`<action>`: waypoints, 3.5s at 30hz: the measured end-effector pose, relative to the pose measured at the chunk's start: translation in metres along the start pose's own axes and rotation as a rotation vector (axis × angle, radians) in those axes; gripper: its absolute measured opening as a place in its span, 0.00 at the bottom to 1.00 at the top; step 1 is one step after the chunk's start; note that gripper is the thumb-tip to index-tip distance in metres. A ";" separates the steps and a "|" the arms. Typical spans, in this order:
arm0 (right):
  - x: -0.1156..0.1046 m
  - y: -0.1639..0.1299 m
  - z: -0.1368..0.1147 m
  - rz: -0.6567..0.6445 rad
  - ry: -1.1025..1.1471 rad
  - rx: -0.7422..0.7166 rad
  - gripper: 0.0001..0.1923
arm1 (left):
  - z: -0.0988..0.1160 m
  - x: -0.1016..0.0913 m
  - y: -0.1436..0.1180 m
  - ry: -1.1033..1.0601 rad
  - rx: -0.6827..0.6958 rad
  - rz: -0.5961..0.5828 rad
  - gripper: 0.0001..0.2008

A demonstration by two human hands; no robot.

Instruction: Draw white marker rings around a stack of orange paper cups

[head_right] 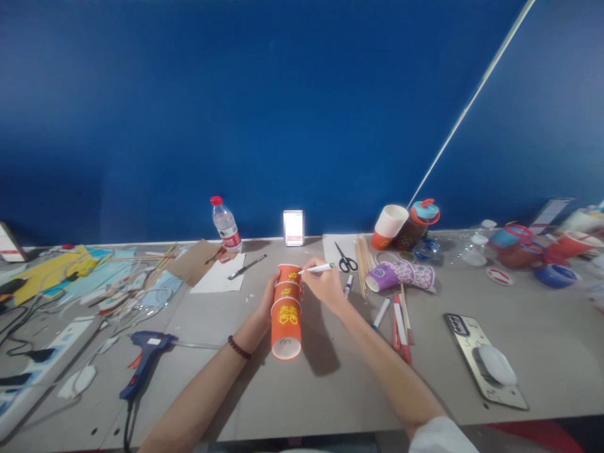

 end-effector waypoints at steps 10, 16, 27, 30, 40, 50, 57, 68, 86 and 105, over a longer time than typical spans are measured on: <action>0.001 0.000 0.001 -0.017 0.024 0.005 0.03 | -0.002 0.004 -0.002 -0.016 -0.026 -0.017 0.25; 0.001 0.000 0.003 -0.011 0.108 0.008 0.03 | 0.002 -0.003 -0.003 0.016 -0.027 0.042 0.26; 0.004 0.000 0.004 -0.013 0.166 0.015 0.03 | -0.003 -0.014 -0.002 0.037 -0.056 0.071 0.24; 0.004 0.000 0.005 -0.019 0.153 0.010 0.04 | -0.002 -0.019 0.004 0.039 -0.021 0.078 0.24; 0.010 0.001 0.009 -0.050 0.191 0.016 0.04 | 0.003 -0.003 0.004 0.072 0.050 -0.020 0.24; 0.006 0.000 0.006 -0.051 0.054 -0.015 0.04 | 0.003 -0.008 0.002 0.080 0.062 0.037 0.23; 0.008 -0.003 0.003 -0.070 -0.005 -0.023 0.05 | 0.007 -0.004 -0.001 0.080 0.096 0.035 0.22; 0.008 -0.002 0.000 -0.069 -0.028 -0.025 0.07 | 0.006 -0.002 -0.002 0.072 0.101 0.033 0.22; 0.005 -0.001 -0.004 -0.040 -0.024 -0.012 0.06 | 0.004 -0.007 0.001 0.098 0.072 0.015 0.24; 0.001 0.000 -0.002 -0.012 0.018 -0.006 0.06 | 0.005 -0.008 -0.002 0.086 0.067 0.069 0.23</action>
Point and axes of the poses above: each hand's wrist, its own y-axis towards the middle knuckle, its own x-axis out of the palm, z = x × y, the point moved 9 cm from there along y, towards the middle knuckle, and after that the axes turned 7 degrees about -z, right-handed, at the moved point
